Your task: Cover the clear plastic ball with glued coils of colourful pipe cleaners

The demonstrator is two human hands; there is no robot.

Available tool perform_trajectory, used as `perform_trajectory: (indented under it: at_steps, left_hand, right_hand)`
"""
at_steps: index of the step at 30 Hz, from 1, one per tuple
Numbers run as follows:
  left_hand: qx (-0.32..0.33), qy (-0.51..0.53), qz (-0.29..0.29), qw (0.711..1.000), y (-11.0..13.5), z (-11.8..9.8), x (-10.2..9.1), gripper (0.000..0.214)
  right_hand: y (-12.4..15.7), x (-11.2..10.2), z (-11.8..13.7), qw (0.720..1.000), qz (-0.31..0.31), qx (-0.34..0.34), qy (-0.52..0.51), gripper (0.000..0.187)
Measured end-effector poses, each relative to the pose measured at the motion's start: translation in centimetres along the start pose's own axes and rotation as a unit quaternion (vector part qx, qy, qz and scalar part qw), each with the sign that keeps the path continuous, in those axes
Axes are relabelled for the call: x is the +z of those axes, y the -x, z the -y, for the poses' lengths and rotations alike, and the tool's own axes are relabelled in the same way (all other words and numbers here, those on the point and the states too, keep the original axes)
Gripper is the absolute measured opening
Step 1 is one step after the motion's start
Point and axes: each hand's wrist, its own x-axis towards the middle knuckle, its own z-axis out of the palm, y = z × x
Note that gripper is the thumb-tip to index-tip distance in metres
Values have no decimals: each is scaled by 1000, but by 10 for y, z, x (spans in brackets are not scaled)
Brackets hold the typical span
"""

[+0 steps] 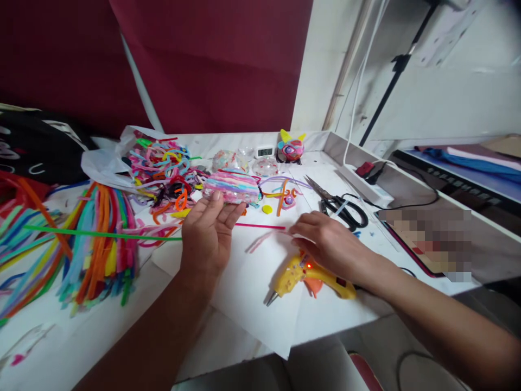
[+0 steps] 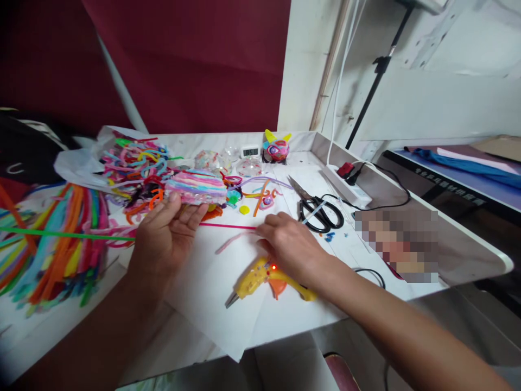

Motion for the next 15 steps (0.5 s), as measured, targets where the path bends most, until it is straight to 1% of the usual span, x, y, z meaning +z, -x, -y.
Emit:
perform_trajectory:
  at_steps: [3,5,8,10,12,15]
  left_hand:
    - [4,-1,4,1000,-2,0,-1,16]
    - [2,0,7,1000,-2,0,-1,13]
    - [1,2,14,1000,-2,-1,-2,11]
    - [3,1,16,1000,-2,-1,-3,12]
    - [2,-4,17,1000,-2,0,-3,12]
    - [2,-10,19,1000,-2,1,-5,13]
  right_hand:
    - [-34,7,-1,995,69,-69,-18,21]
    - [-50,15,-2,993,86,-81,-21,16]
    - [-62,24,-4,992,94,-83,-27,12]
    - [-64,26,-6,992,88,-83,-40,13]
    - [-65,24,-10,992,69,-83,-61,15]
    - [-67,13,-17,993,7,-67,-98,17]
